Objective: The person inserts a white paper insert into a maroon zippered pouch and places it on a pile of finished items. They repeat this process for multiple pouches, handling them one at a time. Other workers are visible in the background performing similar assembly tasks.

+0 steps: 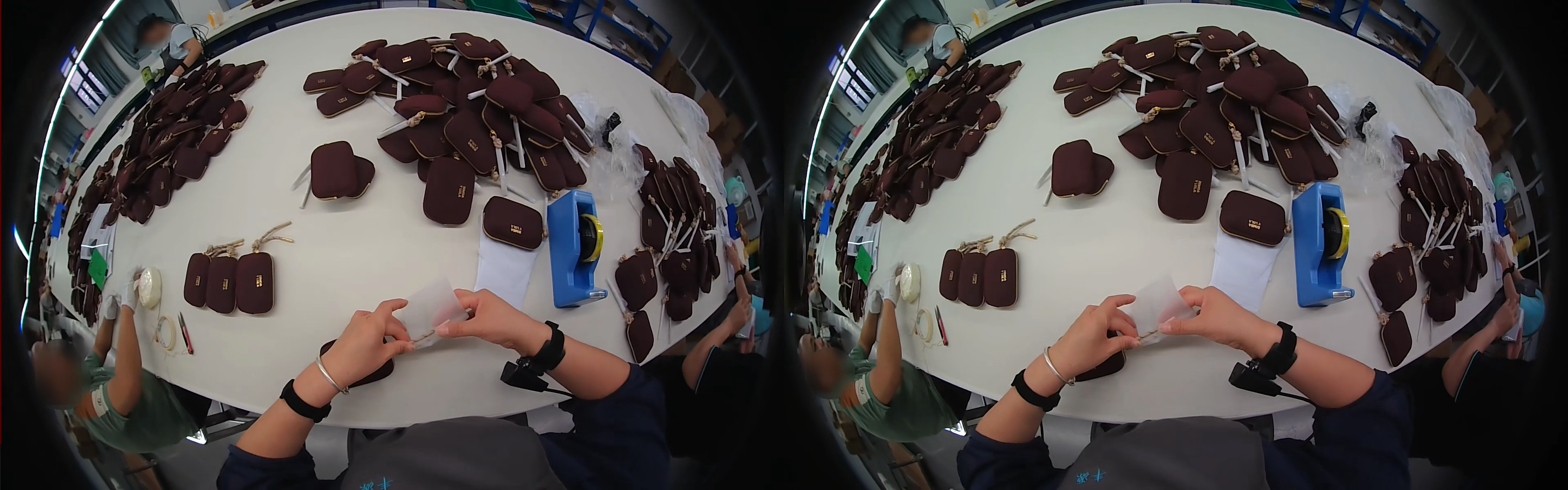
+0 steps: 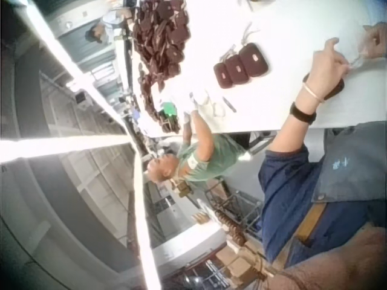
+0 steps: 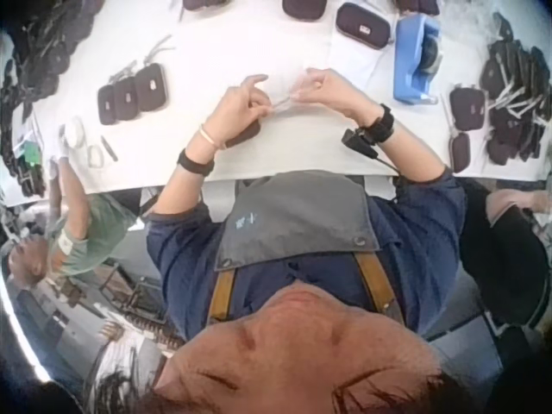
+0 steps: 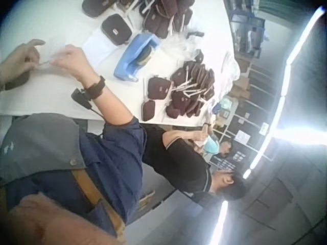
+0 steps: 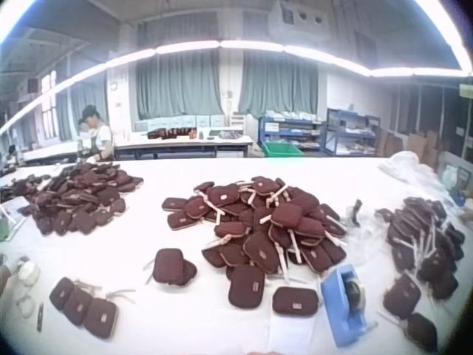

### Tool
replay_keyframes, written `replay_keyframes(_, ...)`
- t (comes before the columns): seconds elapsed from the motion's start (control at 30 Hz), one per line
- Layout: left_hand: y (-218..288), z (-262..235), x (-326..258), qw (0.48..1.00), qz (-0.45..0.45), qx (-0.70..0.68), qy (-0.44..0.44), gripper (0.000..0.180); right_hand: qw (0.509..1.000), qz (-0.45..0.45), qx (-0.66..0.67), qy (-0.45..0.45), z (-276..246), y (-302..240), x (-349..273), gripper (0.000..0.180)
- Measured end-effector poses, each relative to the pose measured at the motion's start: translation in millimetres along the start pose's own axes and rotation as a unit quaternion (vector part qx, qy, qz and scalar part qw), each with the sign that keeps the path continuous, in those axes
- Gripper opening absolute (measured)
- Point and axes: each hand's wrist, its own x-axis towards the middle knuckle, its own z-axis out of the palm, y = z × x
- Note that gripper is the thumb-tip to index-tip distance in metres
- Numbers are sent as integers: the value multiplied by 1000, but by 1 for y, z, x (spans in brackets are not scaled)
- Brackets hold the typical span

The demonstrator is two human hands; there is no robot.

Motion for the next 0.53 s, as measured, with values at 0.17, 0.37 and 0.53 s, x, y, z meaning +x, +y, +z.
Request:
replay_keyframes(0.17, -4, 0, -3, 1000, 7, 13, 22, 56, 983, -111, -141, 35, 7, 0, 3, 24)
replay_keyframes(0.37, -7, 5, -4, 998, 7, 33, 58, 48, 898, -298, -318, 58, 12, -7, 1, 20)
replay_keyframes(0.53, -10, 6, -3, 997, 18, 52, 57, 51, 873, -326, -361, 32, 9, -7, -2, 20)
